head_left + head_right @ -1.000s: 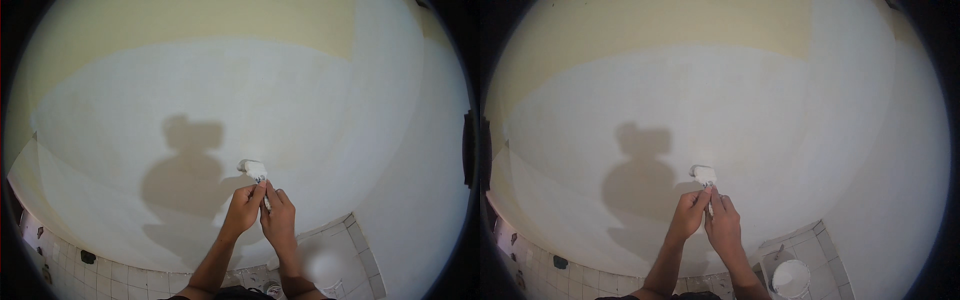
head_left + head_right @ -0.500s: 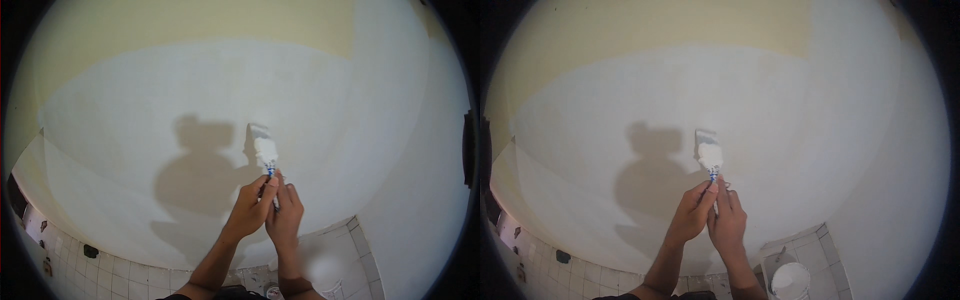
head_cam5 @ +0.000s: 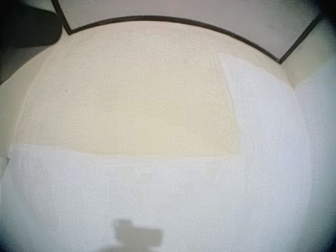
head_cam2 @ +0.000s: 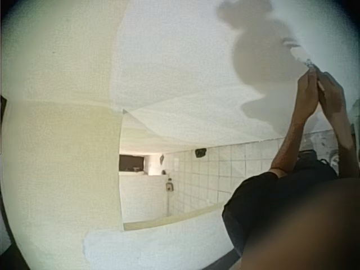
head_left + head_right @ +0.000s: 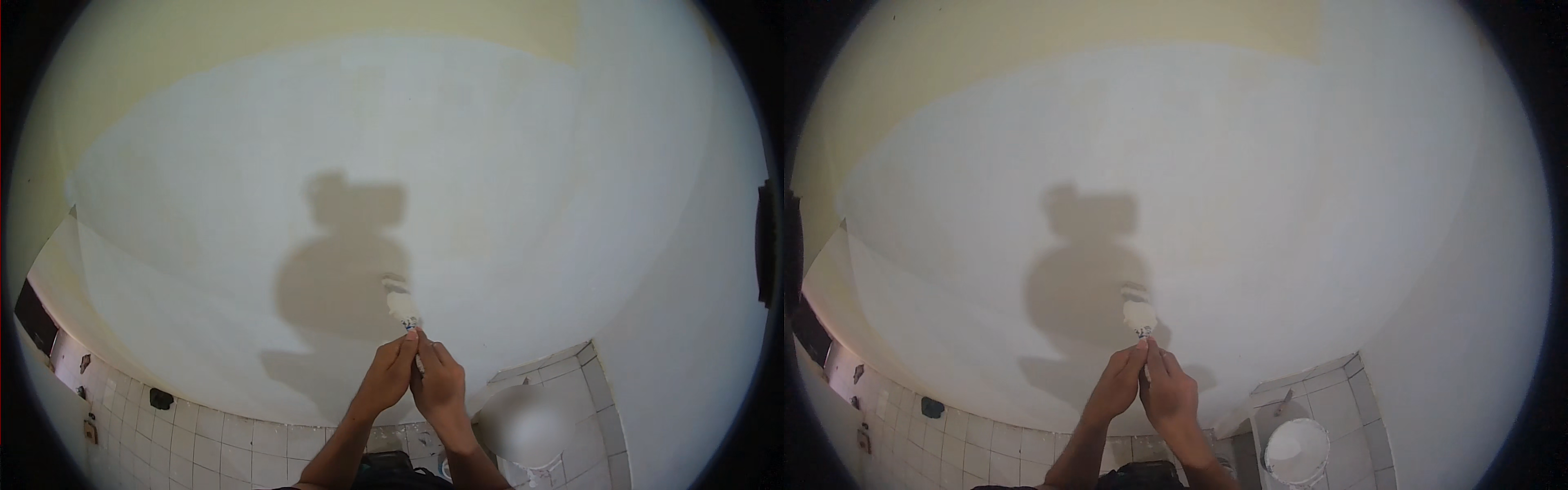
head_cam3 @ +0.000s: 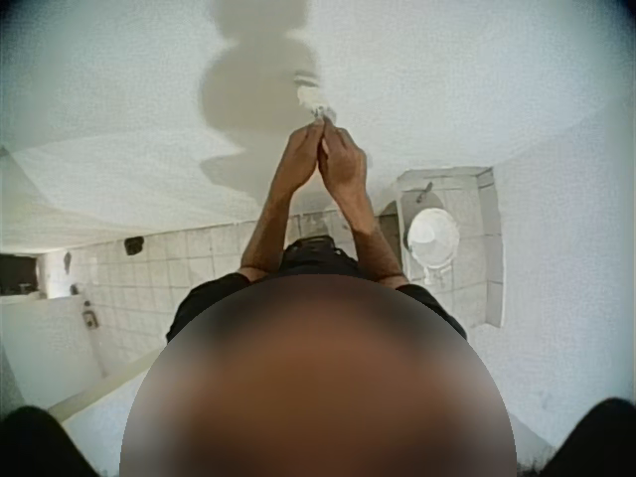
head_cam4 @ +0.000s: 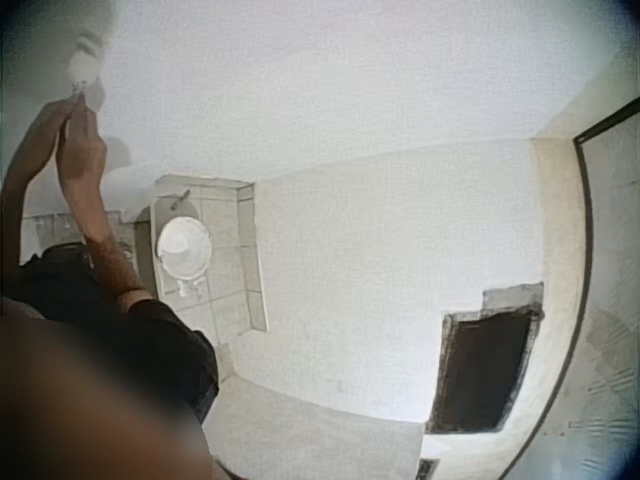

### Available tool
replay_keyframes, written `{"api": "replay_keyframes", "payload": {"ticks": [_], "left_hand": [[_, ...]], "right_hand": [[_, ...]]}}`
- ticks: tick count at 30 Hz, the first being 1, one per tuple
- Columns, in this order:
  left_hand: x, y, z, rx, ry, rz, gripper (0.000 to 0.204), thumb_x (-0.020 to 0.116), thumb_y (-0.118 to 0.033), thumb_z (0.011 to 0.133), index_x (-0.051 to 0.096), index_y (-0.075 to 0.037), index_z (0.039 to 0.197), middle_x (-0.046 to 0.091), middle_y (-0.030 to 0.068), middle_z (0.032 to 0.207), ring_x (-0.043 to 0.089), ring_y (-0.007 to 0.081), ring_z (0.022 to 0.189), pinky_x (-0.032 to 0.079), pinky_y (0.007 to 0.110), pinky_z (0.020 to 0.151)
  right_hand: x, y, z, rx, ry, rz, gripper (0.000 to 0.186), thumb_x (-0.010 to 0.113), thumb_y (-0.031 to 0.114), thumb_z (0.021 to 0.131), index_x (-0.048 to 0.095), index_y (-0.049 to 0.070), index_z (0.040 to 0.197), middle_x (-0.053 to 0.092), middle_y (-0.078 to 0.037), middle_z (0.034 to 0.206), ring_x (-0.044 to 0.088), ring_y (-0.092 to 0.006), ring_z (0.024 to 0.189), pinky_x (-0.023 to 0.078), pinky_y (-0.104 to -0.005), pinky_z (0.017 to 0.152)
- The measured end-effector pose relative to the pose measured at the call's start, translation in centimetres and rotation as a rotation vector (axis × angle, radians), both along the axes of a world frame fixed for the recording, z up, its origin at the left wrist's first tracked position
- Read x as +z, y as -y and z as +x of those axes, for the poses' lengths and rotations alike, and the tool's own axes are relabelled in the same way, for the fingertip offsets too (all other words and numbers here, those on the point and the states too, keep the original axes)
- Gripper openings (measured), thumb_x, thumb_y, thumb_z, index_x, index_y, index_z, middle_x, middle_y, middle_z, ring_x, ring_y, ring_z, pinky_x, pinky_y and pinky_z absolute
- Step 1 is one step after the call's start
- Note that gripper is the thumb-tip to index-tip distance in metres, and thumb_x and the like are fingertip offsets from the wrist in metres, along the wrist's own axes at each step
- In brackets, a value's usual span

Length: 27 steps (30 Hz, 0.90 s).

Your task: The person applies white putty to a wall using a putty knife.

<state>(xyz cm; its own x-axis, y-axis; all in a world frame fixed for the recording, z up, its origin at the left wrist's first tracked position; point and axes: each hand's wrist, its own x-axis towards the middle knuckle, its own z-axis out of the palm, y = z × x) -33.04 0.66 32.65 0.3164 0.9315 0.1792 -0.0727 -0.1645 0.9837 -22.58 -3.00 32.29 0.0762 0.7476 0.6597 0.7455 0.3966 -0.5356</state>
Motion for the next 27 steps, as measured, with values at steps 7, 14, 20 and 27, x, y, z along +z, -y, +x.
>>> {"api": "replay_keyframes", "payload": {"ticks": [7,14,20,27], "left_hand": [[3.8,-2.0,3.8,0.010,0.008,0.071,0.046,0.037,-0.037,0.106,0.059,0.001,0.095,0.055,-0.0011,0.081,0.048,0.0074,0.077,0.042,0.025,0.071],[9.0,-3.8,7.5,-0.015,0.095,0.312,0.044,0.036,-0.032,0.107,0.056,0.003,0.088,0.054,0.0030,0.069,0.047,0.0090,0.065,0.042,0.026,0.060],[4.5,-4.7,9.6,0.074,0.093,0.292,0.043,0.035,-0.032,0.107,0.056,0.003,0.095,0.056,0.0083,0.074,0.050,0.0131,0.070,0.045,0.030,0.066],[-3.0,-2.3,8.6,0.015,0.014,0.027,0.043,0.033,-0.034,0.108,0.058,0.001,0.100,0.056,0.0007,0.087,0.048,0.0093,0.081,0.043,0.026,0.075]], "right_hand": [[2.3,-3.2,4.3,0.019,0.096,0.159,0.051,0.067,0.001,0.079,0.055,-0.001,0.129,0.064,-0.017,0.106,0.067,-0.0332,0.084,0.055,-0.0384,0.064],[8.0,-4.6,6.9,-0.043,0.052,0.398,0.049,0.066,-0.010,0.076,0.060,-0.004,0.124,0.058,-0.014,0.078,0.059,-0.0284,0.066,0.049,-0.0357,0.058],[4.3,-5.0,8.1,-0.127,0.097,0.275,0.049,0.062,-0.006,0.080,0.058,-0.001,0.129,0.059,-0.013,0.080,0.060,-0.0290,0.065,0.050,-0.0361,0.057],[-4.0,-3.1,8.9,-0.075,0.175,-0.014,0.052,0.065,0.004,0.082,0.054,0.005,0.133,0.065,-0.013,0.107,0.068,-0.0314,0.078,0.055,-0.0384,0.061]]}}
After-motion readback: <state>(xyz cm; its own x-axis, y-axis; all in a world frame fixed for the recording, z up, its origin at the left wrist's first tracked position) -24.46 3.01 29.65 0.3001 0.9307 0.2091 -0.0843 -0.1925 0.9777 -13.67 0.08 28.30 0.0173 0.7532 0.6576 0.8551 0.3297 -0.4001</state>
